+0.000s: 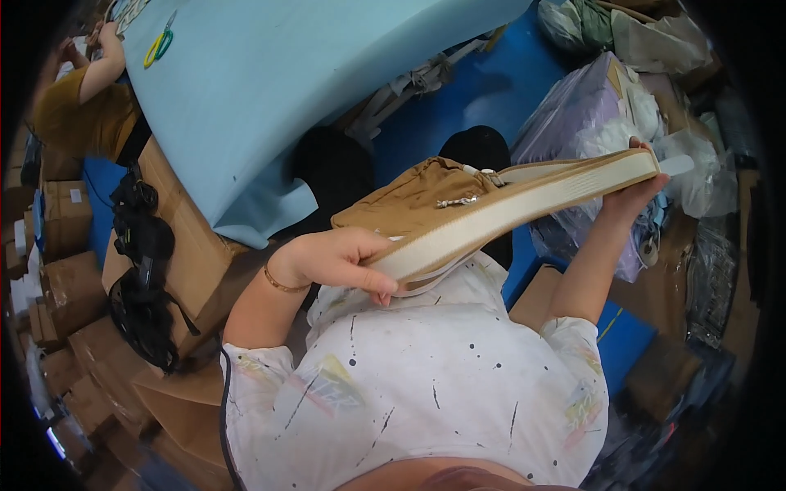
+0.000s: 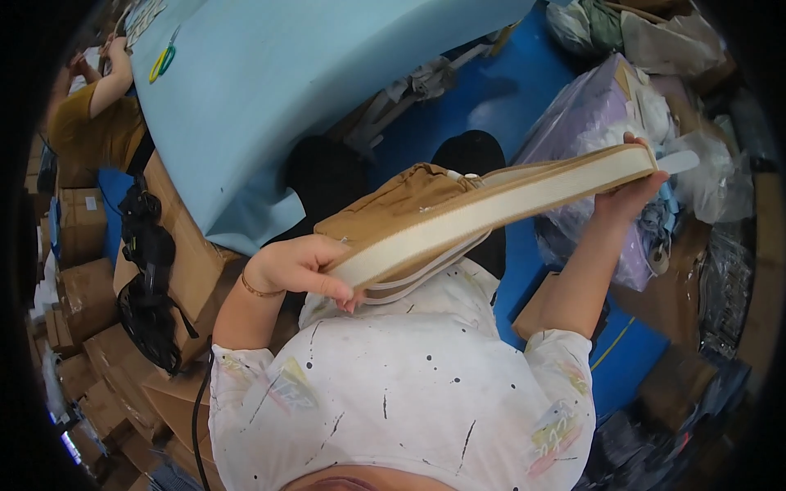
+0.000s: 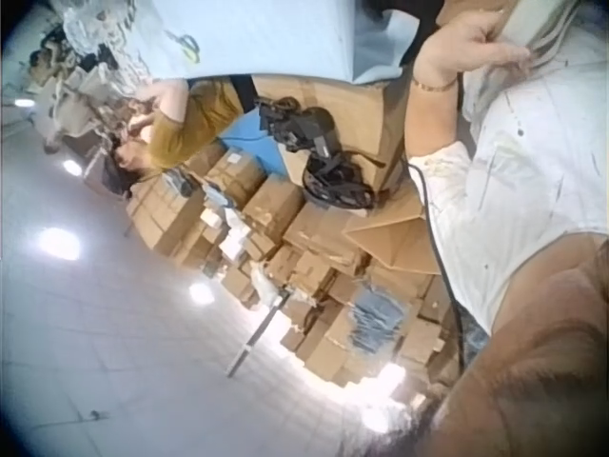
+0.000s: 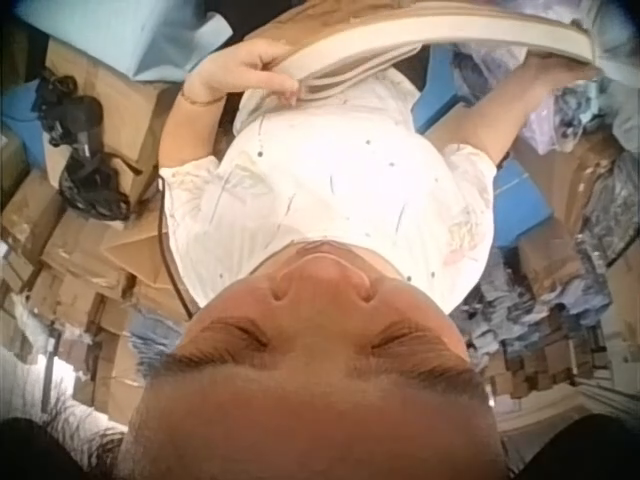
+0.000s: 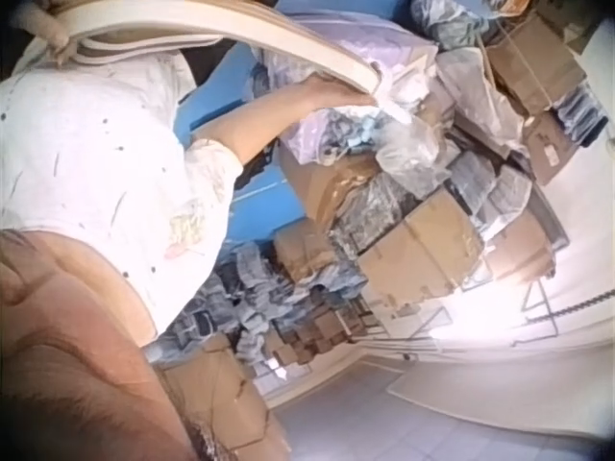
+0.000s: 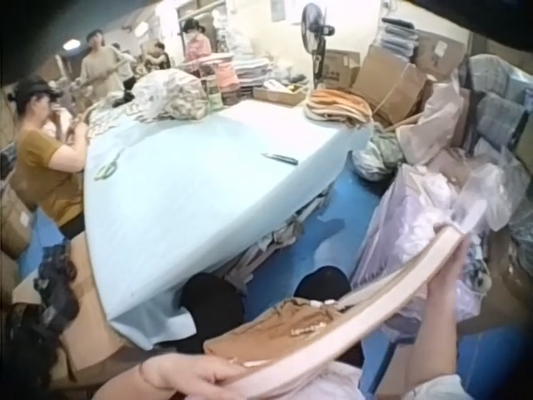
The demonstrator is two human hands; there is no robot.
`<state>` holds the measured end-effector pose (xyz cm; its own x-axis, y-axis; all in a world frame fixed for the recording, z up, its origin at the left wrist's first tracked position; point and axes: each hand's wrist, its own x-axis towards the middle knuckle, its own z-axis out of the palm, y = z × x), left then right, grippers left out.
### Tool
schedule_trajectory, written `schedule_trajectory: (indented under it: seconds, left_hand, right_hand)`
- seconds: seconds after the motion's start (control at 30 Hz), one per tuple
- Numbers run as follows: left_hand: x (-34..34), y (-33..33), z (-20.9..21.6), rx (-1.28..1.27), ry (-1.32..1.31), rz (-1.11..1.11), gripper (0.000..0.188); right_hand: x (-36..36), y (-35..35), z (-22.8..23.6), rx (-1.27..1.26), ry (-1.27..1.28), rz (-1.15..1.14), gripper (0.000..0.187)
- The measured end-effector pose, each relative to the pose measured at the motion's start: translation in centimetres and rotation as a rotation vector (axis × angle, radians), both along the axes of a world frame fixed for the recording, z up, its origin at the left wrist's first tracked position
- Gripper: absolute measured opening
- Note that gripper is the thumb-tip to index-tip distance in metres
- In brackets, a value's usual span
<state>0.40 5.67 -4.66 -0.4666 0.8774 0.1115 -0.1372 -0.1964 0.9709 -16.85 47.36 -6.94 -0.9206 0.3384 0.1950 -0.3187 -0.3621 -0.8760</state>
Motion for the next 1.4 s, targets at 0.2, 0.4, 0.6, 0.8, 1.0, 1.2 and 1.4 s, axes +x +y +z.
schedule_trajectory:
  seconds: [0.2,0.4,0.6,0.8,1.0,1.2,1.4]
  left_hand:
    - [-0.1,3.6,1.1,-0.147,-0.625,0.288,0.04]
    - [0.1,6.3,-2.3,-0.065,-0.786,0.326,0.031]
    - [1.1,6.6,-2.1,0.064,-1.054,0.408,0.032]
    - [1.1,7.2,-2.3,0.012,-0.934,0.452,0.044]
    - [1.2,6.8,-0.5,-0.125,-0.697,0.495,0.055]
    - [0.4,4.1,2.8,-0.643,0.37,0.488,0.037]
    - [1.4,4.1,3.8,-0.695,0.38,0.331,0.036]
  right_hand:
    - [7.7,-7.7,3.4,0.398,0.315,0.588,0.081]
    - [14.0,-15.9,3.0,1.037,0.763,0.638,0.041]
    - [14.9,-16.2,1.6,1.094,0.773,0.823,0.048]
    - [13.0,-14.9,2.6,1.074,0.645,1.112,0.073]
    - [7.8,-12.1,1.0,1.27,0.131,1.063,0.066]
    - [9.0,-11.2,-0.8,1.23,0.125,1.174,0.04]
    - [9.9,-11.5,-0.1,1.612,0.219,1.01,0.036]
